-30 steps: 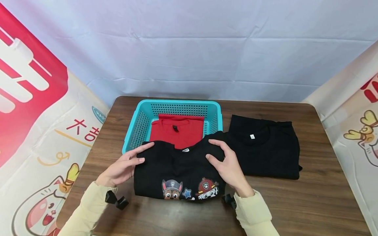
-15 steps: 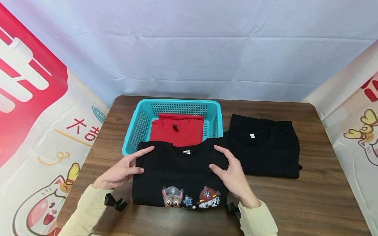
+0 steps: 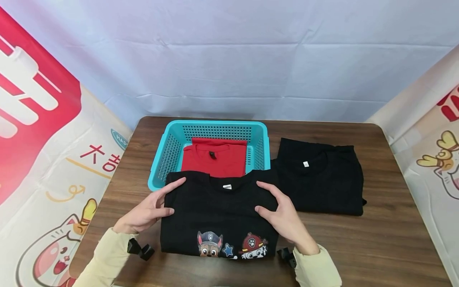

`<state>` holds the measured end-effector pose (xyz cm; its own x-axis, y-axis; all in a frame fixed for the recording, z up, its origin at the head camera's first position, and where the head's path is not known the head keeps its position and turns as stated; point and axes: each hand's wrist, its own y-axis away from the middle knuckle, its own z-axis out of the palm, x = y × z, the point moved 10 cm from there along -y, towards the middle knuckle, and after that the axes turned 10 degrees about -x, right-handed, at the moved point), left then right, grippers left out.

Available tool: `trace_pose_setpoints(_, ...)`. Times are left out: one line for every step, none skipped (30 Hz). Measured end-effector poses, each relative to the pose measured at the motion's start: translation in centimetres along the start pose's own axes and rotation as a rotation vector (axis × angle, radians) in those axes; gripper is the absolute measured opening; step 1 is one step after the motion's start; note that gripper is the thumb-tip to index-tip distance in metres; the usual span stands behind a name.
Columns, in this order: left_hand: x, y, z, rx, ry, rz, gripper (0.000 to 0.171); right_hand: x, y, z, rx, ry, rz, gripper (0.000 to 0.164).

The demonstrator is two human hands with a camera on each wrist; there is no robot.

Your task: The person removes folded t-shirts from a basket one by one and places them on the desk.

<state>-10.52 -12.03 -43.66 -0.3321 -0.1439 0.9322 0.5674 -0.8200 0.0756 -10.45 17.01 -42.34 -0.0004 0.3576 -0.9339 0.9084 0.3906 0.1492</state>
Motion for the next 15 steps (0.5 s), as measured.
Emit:
trace_pose_setpoints(0.1,0.0,0.1,-0.002,-0.026,0.011,0.078,0.0,0.1,-0.1,-0.001,0.003,0.0,0.057)
trace_pose_setpoints(0.2,0.0,0.1,0.003,-0.058,0.015,0.078,0.0,0.2,-0.1,-0.001,0.009,0.001,0.056)
trace_pose_setpoints(0.2,0.1,0.2,0.008,-0.095,0.017,0.077,-0.1,0.3,-0.2,0.001,0.014,0.001,0.056)
trace_pose_setpoints(0.3,0.1,0.2,0.013,-0.149,0.02,0.077,-0.1,0.4,-0.3,0.002,0.013,0.001,0.056)
trace_pose_setpoints(0.3,0.1,0.3,0.024,-0.192,0.015,0.077,-0.1,0.5,-0.4,0.002,0.012,0.001,0.056)
trace_pose_setpoints(0.4,0.1,0.3,0.031,-0.229,0.011,0.076,-0.1,0.6,-0.5,0.003,0.011,0.0,0.056)
trace_pose_setpoints(0.4,0.1,0.4,0.038,-0.261,0.005,0.076,-0.1,0.7,-0.5,0.004,0.008,-0.002,0.056)
trace_pose_setpoints(0.4,0.1,0.5,0.038,-0.285,0.0,0.076,-0.1,0.9,-0.6,0.006,0.009,-0.003,0.056)
trace_pose_setpoints(0.4,0.0,0.7,0.034,-0.301,-0.001,0.077,-0.1,1.0,-0.6,0.008,0.006,-0.005,0.056)
trace_pose_setpoints(0.4,0.0,0.8,0.031,-0.316,0.001,0.077,-0.1,1.1,-0.6,0.009,0.004,-0.006,0.056)
trace_pose_setpoints(0.4,0.0,0.9,0.029,-0.319,-0.001,0.077,-0.1,1.3,-0.6,0.009,0.0,-0.006,0.055)
trace_pose_setpoints(0.3,0.0,0.9,0.027,-0.331,0.0,0.077,-0.1,1.4,-0.7,0.013,0.002,-0.006,0.054)
trace_pose_setpoints(0.2,0.0,1.0,0.03,-0.338,-0.005,0.077,-0.2,1.5,-0.7,0.016,0.003,-0.007,0.054)
trace_pose_setpoints(0.1,0.0,1.0,0.034,-0.345,-0.009,0.077,-0.2,1.6,-0.8,0.019,0.007,-0.008,0.053)
trace_pose_setpoints(0.0,0.1,0.9,0.038,-0.351,-0.013,0.077,-0.2,1.7,-0.8,0.021,0.006,-0.009,0.052)
